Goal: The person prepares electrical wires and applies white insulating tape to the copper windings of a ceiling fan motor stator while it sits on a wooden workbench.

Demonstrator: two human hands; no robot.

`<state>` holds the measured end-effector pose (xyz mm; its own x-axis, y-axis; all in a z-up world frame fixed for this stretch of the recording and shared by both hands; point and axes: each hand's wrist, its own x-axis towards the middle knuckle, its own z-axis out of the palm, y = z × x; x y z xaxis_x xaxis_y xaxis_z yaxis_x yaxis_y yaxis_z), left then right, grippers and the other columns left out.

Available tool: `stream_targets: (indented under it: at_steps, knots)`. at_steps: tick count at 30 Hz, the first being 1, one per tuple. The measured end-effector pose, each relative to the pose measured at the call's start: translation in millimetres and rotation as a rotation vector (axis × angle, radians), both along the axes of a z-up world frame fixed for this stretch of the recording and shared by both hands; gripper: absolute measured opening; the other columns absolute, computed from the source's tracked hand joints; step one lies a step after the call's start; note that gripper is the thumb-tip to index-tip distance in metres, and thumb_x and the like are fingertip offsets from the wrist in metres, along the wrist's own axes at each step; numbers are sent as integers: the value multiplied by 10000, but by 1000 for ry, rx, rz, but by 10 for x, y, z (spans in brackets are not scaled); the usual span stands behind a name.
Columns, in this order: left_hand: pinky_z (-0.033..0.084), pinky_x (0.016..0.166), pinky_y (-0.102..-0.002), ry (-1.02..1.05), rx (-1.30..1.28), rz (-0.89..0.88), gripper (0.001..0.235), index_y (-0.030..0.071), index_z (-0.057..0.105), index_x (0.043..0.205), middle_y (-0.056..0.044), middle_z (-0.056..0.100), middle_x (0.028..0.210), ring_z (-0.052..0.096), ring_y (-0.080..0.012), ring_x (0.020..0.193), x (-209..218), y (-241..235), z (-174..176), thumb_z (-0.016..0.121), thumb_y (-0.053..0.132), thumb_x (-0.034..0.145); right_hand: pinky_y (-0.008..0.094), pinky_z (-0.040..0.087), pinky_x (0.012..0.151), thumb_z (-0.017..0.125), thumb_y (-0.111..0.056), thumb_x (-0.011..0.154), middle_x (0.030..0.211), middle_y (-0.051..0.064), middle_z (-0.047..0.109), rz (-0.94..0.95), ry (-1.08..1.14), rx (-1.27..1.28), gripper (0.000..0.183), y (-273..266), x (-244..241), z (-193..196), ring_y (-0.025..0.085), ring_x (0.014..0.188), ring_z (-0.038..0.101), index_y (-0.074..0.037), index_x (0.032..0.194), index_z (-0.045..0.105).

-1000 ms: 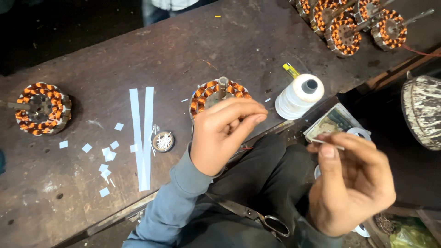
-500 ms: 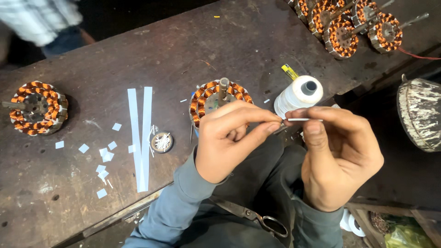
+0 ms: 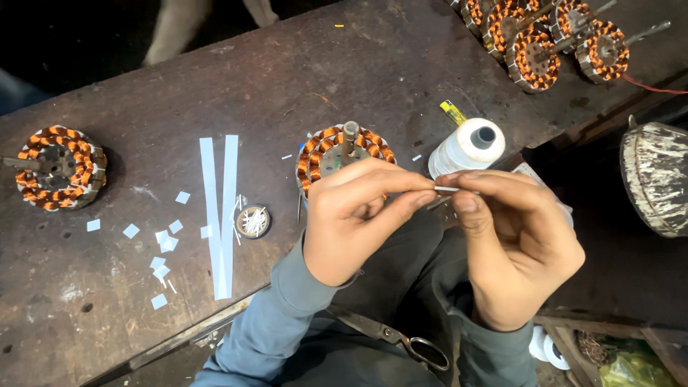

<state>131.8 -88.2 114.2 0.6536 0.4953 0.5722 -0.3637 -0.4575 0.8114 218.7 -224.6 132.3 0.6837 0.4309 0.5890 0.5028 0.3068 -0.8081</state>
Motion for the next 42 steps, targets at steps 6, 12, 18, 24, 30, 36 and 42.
stream_targets:
  at_steps: [6, 12, 18, 24, 30, 36, 42]
  knots:
    - [423, 572, -205, 4, -42, 26, 158, 56, 764, 1093, -18, 752, 941, 580, -15, 657, 29, -7, -5, 785, 80, 938, 240, 550, 910, 696, 90, 1060, 1129, 151, 688, 38, -18, -80, 102, -35, 61, -24, 143, 1029, 672, 96, 1153, 654]
    - [456, 576, -228, 32, 110, 70, 180, 41, 758, 1045, -47, 744, 891, 565, -58, 598, 11, 88, 18, 803, 103, 883, 236, 525, 920, 678, 74, 1037, 1151, 109, 684, 70, 50, -85, 133, 24, 123, -46, 127, 1047, 654, 69, 1167, 649]
    - [491, 605, -248, 36, 176, 78, 94, 49, 772, 1005, -50, 737, 866, 658, -103, 685, -11, 153, -25, 773, 94, 923, 261, 530, 967, 680, 65, 1027, 1130, 106, 684, 117, 59, -106, 106, 40, 158, -82, 137, 1055, 658, 66, 1127, 644]
    - [466, 584, -242, 34, 117, 78, 103, 51, 786, 1015, -42, 748, 862, 633, -89, 662, 12, 131, -18, 776, 83, 918, 244, 534, 921, 688, 59, 1007, 1110, 115, 700, 102, 172, -73, 153, 44, 154, -83, 141, 1030, 672, 60, 1151, 636]
    - [454, 592, -222, 8, 62, 48, 113, 48, 780, 1040, -29, 754, 896, 615, -50, 679, 7, 138, -50, 770, 57, 927, 262, 558, 942, 689, 83, 971, 1125, 136, 705, 158, 176, -80, 196, 48, 154, -28, 160, 1072, 691, 52, 1143, 602]
    - [370, 526, -218, 35, 67, 77, 136, 52, 784, 1031, -11, 720, 823, 521, -35, 600, 39, 132, -61, 797, 58, 896, 292, 576, 972, 696, 114, 944, 1111, 135, 683, 178, 184, -35, 243, 123, 157, -45, 180, 1089, 698, 41, 1135, 565]
    - [349, 497, -207, 60, 7, 69, 161, 62, 783, 1038, -5, 724, 809, 516, -19, 558, 6, 130, -60, 801, 66, 878, 242, 490, 869, 606, 143, 1020, 1105, 144, 604, 233, 158, 60, 358, 155, 179, -186, 119, 973, 572, -36, 1254, 403]
